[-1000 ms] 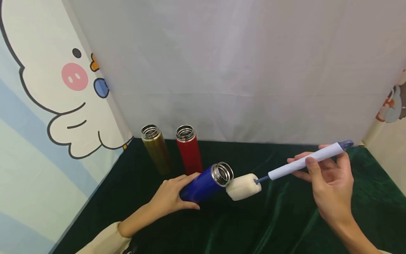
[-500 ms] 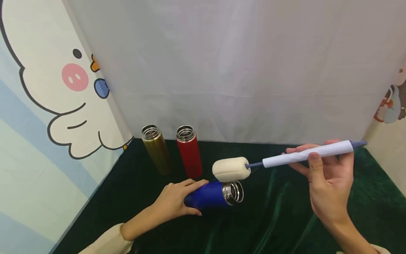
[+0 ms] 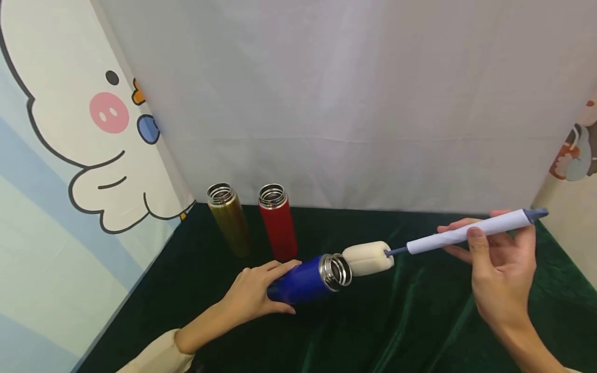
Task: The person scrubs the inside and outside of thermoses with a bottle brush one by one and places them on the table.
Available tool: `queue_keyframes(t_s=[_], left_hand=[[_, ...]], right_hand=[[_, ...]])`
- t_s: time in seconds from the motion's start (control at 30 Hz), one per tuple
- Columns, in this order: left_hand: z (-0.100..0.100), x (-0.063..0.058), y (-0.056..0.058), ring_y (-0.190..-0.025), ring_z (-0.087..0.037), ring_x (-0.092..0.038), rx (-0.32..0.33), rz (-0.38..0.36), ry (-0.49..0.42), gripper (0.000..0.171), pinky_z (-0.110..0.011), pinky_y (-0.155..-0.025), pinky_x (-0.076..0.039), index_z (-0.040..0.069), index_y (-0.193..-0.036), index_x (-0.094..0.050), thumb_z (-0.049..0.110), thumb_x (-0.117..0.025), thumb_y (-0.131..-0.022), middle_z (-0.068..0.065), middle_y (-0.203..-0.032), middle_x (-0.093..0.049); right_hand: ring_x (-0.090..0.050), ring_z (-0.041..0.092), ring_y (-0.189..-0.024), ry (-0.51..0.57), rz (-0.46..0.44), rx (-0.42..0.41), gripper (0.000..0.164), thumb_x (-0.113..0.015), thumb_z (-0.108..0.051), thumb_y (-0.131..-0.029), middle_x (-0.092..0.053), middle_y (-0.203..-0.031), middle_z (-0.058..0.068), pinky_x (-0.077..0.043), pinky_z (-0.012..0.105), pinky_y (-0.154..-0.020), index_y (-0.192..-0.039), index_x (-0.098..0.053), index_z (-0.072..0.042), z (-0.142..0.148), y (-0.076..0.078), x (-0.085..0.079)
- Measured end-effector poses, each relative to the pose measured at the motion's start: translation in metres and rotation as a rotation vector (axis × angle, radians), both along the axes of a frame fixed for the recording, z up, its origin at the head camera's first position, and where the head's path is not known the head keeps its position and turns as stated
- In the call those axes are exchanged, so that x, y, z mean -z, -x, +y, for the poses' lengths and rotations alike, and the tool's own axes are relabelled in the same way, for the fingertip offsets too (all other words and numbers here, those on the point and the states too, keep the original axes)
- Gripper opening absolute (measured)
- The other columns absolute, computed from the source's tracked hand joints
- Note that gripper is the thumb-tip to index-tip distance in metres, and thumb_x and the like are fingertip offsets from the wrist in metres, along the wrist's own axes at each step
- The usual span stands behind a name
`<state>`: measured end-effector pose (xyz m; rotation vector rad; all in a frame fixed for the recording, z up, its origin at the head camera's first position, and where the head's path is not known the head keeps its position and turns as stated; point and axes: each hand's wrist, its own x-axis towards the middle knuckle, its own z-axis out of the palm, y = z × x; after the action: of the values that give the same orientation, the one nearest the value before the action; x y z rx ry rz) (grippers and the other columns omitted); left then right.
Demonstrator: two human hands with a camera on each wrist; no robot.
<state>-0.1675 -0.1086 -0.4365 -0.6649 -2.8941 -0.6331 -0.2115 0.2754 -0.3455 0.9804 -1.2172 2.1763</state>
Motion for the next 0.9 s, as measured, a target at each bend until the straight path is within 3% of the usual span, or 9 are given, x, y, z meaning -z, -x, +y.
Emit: queue_keyframes(t_s=[0.23, 0.6, 0.77, 0.9], left_hand=[[-0.003, 0.0, 0.005, -0.101, -0.027, -0.072, -0.064, -0.003, -0.034, 0.088, -0.048, -0.086, -0.062, 0.031, -0.151, -0.047, 0.053, -0.086, -0.077, -0.008, -0.123, -0.07], [0.004, -0.001, 0.0, -0.1, -0.026, -0.074, -0.018, 0.018, 0.044, 0.088, -0.047, -0.085, -0.063, 0.033, -0.152, -0.044, 0.052, -0.086, -0.077, -0.006, -0.123, -0.069], [0.007, 0.0, -0.004, -0.099, -0.025, -0.074, 0.019, 0.015, 0.094, 0.088, -0.045, -0.085, -0.063, 0.036, -0.154, -0.041, 0.052, -0.084, -0.079, -0.003, -0.125, -0.067], [0.006, 0.001, -0.005, -0.097, -0.024, -0.074, 0.021, 0.023, 0.084, 0.087, -0.045, -0.084, -0.063, 0.036, -0.153, -0.041, 0.051, -0.085, -0.079, -0.003, -0.124, -0.068]], right_hand=[[-0.077, 0.033, -0.095, -0.054, -0.052, -0.08, 0.038, -0.029, 0.021, -0.1, -0.07, -0.111, 0.026, -0.062, 0.038, -0.076, -0.136, -0.036, 0.011, 0.003, -0.009, 0.004], [-0.073, 0.043, -0.101, 0.075, 0.016, -0.199, 0.035, -0.025, 0.019, -0.102, -0.065, -0.114, 0.034, -0.061, 0.047, -0.085, -0.135, -0.031, 0.011, -0.018, -0.022, -0.005], [-0.071, 0.045, -0.106, 0.094, 0.107, -0.19, 0.033, -0.027, 0.02, -0.101, -0.063, -0.115, 0.038, -0.059, 0.047, -0.091, -0.134, -0.026, 0.014, -0.027, -0.02, -0.007], [-0.072, 0.044, -0.105, 0.104, 0.092, -0.149, 0.034, -0.03, 0.019, -0.101, -0.064, -0.114, 0.037, -0.059, 0.047, -0.09, -0.135, -0.028, 0.013, -0.027, -0.017, -0.006]])
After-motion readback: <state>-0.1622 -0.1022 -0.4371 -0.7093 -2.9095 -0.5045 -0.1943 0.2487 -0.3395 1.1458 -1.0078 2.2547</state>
